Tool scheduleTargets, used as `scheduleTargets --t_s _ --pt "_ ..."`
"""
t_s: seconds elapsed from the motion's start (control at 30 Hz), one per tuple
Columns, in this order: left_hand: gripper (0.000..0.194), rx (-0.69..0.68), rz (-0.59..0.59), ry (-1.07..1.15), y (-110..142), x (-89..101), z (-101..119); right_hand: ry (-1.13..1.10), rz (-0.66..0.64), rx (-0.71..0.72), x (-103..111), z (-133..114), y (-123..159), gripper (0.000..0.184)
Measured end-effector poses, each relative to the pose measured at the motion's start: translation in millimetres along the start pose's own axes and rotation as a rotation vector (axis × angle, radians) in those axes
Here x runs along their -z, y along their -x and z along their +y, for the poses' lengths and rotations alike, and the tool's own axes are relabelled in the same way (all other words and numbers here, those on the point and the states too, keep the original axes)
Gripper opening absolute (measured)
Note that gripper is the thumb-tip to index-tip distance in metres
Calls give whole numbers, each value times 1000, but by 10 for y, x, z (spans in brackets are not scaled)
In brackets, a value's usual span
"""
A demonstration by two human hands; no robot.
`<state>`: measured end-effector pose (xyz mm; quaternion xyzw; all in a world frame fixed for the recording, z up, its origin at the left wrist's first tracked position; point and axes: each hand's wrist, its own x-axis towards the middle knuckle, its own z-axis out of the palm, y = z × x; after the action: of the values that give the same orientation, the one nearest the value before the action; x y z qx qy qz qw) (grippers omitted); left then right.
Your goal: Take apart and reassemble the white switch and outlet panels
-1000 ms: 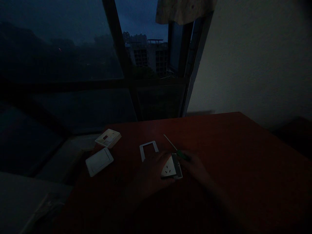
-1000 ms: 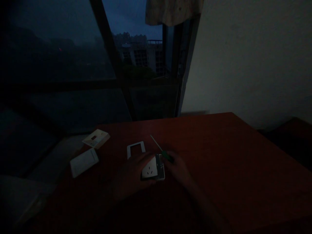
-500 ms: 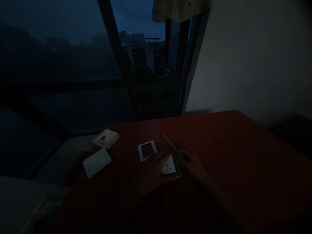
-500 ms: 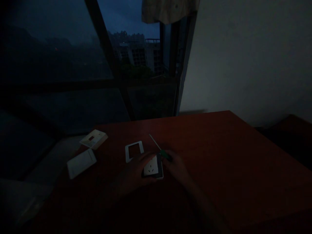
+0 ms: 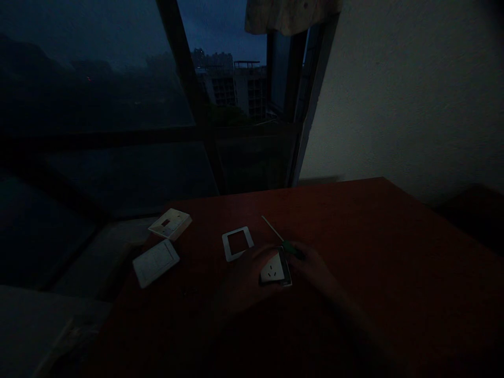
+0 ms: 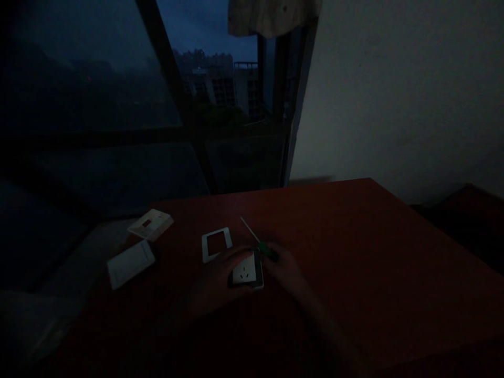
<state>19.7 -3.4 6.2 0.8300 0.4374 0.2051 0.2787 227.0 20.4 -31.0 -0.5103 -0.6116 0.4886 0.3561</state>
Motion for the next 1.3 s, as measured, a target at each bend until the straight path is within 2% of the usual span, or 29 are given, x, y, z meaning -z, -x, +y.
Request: scheduleTargets --t_s 0.3,0.6,1.3 --pt "66 60 16 44 -5 12 59 0 3 -7 -2 -8 -2 26" --pt "63 50 2 17 -3 21 89 0 -9 -5 4 -24 14 21" --pt "71 6 28 -29 78 -60 10 -5 -10 -4 11 13 31 27"
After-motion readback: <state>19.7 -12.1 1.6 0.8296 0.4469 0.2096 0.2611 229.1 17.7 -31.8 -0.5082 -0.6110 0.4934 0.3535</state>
